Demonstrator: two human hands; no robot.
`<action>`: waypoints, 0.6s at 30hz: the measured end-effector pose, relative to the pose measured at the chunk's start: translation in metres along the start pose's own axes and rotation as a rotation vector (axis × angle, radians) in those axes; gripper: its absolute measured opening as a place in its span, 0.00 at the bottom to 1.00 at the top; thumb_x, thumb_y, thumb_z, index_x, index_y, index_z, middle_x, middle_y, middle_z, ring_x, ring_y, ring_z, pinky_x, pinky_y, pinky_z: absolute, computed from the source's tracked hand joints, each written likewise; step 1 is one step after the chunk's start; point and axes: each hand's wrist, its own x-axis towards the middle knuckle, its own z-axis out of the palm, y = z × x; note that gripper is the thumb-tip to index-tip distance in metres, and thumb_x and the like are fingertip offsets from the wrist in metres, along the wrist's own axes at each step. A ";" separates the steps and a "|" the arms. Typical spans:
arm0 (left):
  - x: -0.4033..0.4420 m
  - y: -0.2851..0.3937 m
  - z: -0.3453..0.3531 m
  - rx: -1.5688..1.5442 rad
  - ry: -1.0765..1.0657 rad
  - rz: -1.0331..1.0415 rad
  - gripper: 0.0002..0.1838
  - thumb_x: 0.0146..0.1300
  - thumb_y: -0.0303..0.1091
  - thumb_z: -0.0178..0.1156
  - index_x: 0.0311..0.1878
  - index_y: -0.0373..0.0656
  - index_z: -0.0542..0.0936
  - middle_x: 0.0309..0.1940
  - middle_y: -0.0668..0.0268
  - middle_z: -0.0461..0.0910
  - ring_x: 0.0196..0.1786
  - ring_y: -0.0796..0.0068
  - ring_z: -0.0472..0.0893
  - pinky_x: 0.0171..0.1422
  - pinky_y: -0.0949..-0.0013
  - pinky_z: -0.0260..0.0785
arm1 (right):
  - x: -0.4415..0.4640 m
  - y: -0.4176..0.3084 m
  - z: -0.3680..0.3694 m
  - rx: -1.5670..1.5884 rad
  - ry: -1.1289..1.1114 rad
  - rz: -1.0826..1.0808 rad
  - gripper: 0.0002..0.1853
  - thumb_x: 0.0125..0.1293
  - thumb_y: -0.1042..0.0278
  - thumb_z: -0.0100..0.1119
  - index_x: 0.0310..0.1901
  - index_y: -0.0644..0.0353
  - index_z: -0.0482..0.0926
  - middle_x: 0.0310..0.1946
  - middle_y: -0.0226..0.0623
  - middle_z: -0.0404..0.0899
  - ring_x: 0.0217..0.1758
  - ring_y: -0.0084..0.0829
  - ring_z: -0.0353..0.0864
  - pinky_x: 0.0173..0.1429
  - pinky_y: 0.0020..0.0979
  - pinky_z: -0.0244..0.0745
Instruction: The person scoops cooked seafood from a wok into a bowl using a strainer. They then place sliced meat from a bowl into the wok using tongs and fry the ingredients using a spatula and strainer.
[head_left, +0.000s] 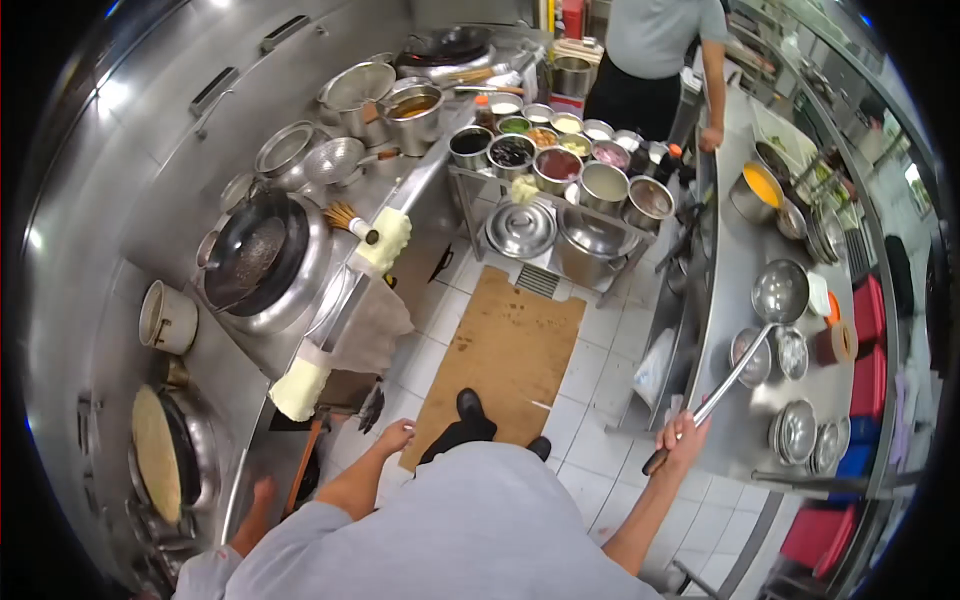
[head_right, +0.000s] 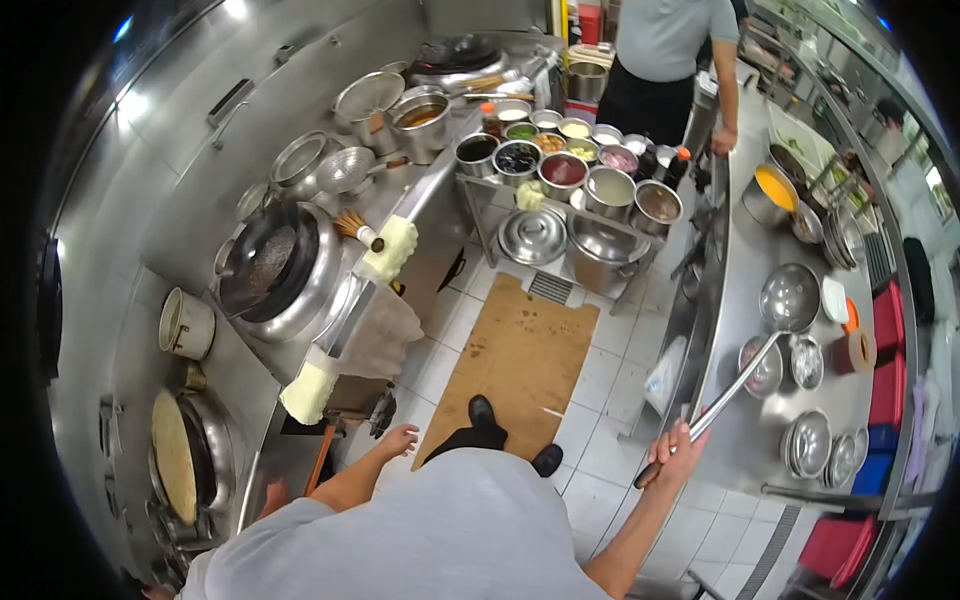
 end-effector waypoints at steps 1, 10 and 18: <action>0.001 0.008 -0.005 0.003 -0.016 0.015 0.19 0.60 0.33 0.54 0.56 0.46 0.72 0.36 0.64 0.78 0.32 0.72 0.79 0.28 0.68 0.73 | 0.010 0.001 0.004 0.237 -0.207 0.064 0.19 0.69 0.69 0.47 0.60 0.56 0.59 0.18 0.24 0.60 0.09 0.14 0.57 0.09 0.21 0.57; 0.063 -0.019 -0.010 -0.082 -0.116 0.073 0.18 0.60 0.31 0.57 0.53 0.42 0.72 0.26 0.63 0.77 0.23 0.74 0.77 0.23 0.72 0.69 | -0.021 -0.065 0.097 0.466 -0.557 0.128 0.22 0.69 0.72 0.43 0.64 0.56 0.60 0.22 0.24 0.59 0.11 0.11 0.56 0.12 0.18 0.60; 0.137 -0.009 -0.045 -0.244 -0.323 -0.170 0.10 0.62 0.36 0.54 0.43 0.44 0.76 0.24 0.68 0.73 0.24 0.77 0.71 0.22 0.71 0.64 | -0.063 -0.121 0.087 -0.420 0.161 -0.409 0.29 0.66 0.78 0.45 0.68 0.59 0.53 0.21 0.28 0.64 0.10 0.16 0.58 0.12 0.20 0.58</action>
